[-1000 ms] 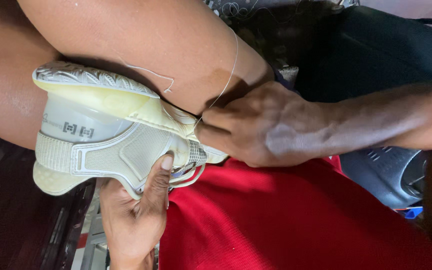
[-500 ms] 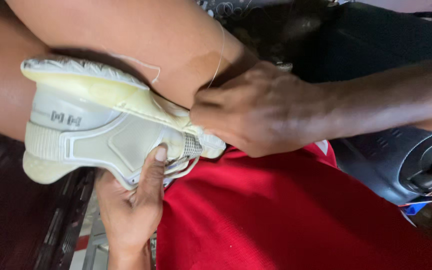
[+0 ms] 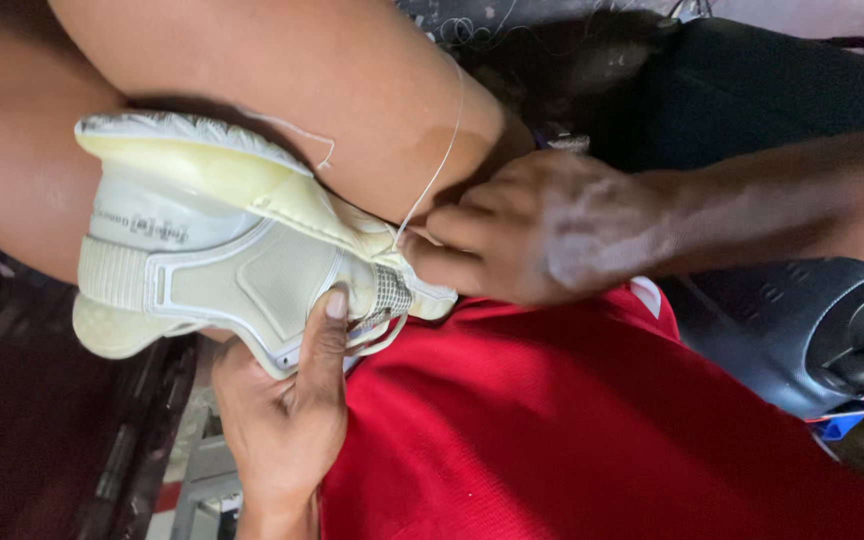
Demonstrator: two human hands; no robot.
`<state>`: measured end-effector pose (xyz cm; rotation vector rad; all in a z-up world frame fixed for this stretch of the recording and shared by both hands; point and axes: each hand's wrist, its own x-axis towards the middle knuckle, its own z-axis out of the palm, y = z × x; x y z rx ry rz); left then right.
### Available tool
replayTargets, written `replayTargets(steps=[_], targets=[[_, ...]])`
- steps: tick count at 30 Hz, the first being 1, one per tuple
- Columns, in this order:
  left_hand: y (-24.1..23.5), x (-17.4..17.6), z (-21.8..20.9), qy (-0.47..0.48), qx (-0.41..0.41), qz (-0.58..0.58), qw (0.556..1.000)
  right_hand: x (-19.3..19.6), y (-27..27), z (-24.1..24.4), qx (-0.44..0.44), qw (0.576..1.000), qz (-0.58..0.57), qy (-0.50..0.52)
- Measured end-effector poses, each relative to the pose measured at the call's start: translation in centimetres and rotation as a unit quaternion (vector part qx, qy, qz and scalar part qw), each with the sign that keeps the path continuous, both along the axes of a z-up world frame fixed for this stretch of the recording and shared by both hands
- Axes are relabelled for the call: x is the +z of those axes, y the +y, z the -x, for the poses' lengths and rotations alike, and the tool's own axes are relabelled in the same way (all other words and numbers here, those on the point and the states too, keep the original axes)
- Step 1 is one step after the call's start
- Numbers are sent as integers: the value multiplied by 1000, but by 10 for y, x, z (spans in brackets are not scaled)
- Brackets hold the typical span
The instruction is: The person is sewing a white sneaker using a needle and white thread. They repeatedly push the needle through the shoe's upper and pull the thread to secure stitches.
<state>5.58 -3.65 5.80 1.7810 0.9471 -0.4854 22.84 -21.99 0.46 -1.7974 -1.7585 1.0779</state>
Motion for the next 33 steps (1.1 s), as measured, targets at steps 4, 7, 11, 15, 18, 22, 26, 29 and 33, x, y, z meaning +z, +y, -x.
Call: replayTargets(steps=[4, 7, 11, 15, 18, 22, 26, 29, 33], targets=[[1, -1, -4, -62, 3, 4, 998, -1, 11, -7, -212, 869, 120, 432], [1, -2, 1, -35, 6, 10, 999, 0, 11, -9, -229, 802, 300, 463], [1, -4, 2, -40, 18, 16, 999, 3, 6, -1, -112, 990, -20, 79], [3, -4, 3, -59, 8, 21, 998, 1, 8, 2, -92, 994, -16, 64], [4, -3, 4, -45, 14, 28, 998, 0, 8, 3, -168, 951, 77, 246], [5, -4, 2, -37, 2, 9, 999, -2, 9, 1, -210, 852, 208, 433], [5, -3, 4, -48, -1, 12, 999, -4, 10, 8, -125, 977, -38, 170], [7, -3, 4, -65, -10, 8, 998, -2, 16, 8, 33, 983, -151, -98], [8, -6, 6, -67, -26, -1, 997, 1, 16, 13, -71, 993, -94, 17]])
